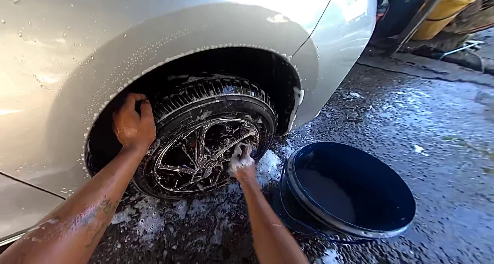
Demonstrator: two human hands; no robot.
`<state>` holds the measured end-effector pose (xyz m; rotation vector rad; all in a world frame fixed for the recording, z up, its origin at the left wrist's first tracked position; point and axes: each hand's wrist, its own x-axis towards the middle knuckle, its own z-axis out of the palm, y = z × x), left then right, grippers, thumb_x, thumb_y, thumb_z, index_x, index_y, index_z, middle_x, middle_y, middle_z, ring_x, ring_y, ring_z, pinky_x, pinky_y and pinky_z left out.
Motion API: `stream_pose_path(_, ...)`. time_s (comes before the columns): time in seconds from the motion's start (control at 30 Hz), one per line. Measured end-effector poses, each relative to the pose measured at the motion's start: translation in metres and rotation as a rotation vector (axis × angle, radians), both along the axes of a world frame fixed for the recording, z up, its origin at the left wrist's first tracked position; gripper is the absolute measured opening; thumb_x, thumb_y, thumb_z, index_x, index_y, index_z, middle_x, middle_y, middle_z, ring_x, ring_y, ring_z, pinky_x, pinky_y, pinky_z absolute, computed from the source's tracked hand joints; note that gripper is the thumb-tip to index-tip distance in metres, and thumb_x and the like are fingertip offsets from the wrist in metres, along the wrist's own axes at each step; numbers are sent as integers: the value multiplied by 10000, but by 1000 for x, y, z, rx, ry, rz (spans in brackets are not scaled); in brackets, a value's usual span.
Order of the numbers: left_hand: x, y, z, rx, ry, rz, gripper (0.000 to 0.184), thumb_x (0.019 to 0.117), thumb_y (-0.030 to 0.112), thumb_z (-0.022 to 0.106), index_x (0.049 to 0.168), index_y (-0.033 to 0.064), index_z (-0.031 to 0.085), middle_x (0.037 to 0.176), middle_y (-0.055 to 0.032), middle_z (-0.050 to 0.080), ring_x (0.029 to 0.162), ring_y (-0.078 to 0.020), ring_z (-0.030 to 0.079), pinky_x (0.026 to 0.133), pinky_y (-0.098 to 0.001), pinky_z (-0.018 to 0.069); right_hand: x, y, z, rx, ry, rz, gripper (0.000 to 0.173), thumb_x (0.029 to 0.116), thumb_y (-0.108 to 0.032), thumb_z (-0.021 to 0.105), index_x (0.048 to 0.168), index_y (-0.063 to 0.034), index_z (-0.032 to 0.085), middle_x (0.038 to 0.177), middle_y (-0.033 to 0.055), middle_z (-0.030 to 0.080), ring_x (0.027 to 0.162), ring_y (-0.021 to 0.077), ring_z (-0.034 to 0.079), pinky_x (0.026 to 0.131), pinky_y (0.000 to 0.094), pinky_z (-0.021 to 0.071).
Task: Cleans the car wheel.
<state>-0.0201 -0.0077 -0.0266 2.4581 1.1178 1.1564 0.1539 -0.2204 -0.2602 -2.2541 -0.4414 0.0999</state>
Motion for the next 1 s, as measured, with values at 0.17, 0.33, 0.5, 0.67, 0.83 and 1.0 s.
stream_pose_path(0.17,-2,0,-2,9,-7,-23,397,1047,371,412,1263,168,676,1171,-132,724,1141,-315,671,952,-606,487,-91,31,34,707,306,46,287,1059,-235,489,1136,-13,653,893,145,675,674,240,660,581,452,581)
stream_pose_path(0.33,3,-2,0,1,6,3,399,1056,368,407,1274,162,670,1165,-174,718,1127,-382,668,919,-666,477,-11,1,65,1645,763,-46,456,1095,-457,233,956,-198,582,676,-38,565,548,95,523,507,289,474)
stream_pose_path(0.5,0,-6,1,-12,34,18,409,1055,385,394,1284,174,659,1165,-186,713,1114,-400,668,899,-677,477,-3,7,76,1496,707,54,378,1099,-385,313,943,-168,580,596,-53,485,479,72,455,462,261,433)
stream_pose_path(0.67,3,-5,2,14,0,-4,396,1056,339,411,1278,135,668,1193,-185,711,1147,-369,664,959,-643,470,19,11,72,1692,745,-101,375,1107,-390,289,893,-188,522,593,-62,489,461,64,458,459,236,449)
stream_pose_path(0.83,0,-3,-1,28,2,-8,395,1056,369,408,1281,174,667,1187,-139,718,1132,-300,675,954,-593,494,-68,33,30,831,320,-25,454,1080,-359,469,1459,-110,443,906,131,677,649,210,664,568,426,593)
stream_pose_path(1.0,-3,1,-2,64,-5,-40,383,1055,328,423,1272,138,675,1195,-132,719,1137,-245,674,983,-518,494,-34,-4,-56,290,-68,-36,449,1007,-136,557,1421,37,530,1072,264,723,980,405,728,863,614,578)
